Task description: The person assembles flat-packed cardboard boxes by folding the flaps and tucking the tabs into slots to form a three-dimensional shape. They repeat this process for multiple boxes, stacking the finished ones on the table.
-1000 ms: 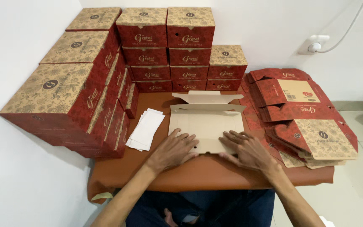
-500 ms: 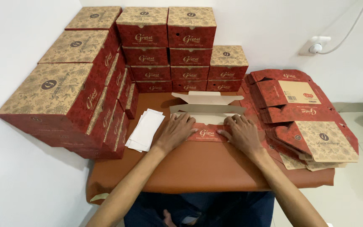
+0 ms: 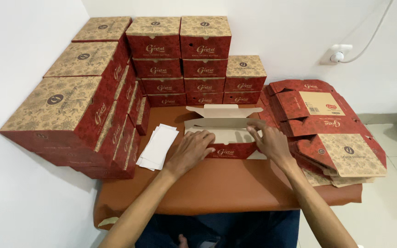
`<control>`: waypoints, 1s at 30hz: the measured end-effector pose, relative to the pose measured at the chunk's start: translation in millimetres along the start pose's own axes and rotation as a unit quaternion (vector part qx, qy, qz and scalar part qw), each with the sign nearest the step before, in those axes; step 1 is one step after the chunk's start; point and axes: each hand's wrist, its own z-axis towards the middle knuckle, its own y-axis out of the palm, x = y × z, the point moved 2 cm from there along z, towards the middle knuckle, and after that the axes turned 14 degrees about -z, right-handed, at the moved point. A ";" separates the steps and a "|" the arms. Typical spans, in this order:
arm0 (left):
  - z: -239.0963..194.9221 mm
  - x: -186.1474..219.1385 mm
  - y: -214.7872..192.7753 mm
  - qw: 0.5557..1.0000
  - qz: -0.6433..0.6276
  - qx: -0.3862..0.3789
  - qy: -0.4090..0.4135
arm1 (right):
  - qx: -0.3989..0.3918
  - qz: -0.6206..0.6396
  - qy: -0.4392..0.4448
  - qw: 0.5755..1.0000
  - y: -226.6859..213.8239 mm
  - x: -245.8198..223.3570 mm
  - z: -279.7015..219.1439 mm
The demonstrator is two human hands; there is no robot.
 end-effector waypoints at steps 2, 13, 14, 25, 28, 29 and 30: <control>-8.0 13.6 8.1 1.000 -0.006 -0.023 0.005 | -0.041 0.010 0.002 0.999 -4.2 4.0 5.3; -38.2 41.7 13.6 0.959 -0.117 -0.250 -0.062 | -0.294 0.189 0.039 0.936 -54.9 -23.0 -15.8; -37.0 46.5 8.4 0.955 -0.128 -0.262 -0.059 | -0.274 0.076 0.020 0.959 -52.8 -26.5 -15.1; -17.9 82.1 5.4 0.936 -0.030 -0.270 -0.225 | -0.123 -0.125 0.057 0.983 -12.5 -37.1 -28.5; -21.8 84.6 8.6 0.937 -0.029 -0.265 -0.226 | -0.149 -0.092 0.064 0.982 -18.5 -37.9 -30.9; -22.0 85.8 8.3 0.938 -0.026 -0.265 -0.221 | -0.135 -0.075 0.067 0.986 -17.3 -35.4 -29.6; -22.2 87.0 7.8 0.940 -0.023 -0.264 -0.217 | -0.119 -0.058 0.069 0.989 -16.5 -33.0 -28.0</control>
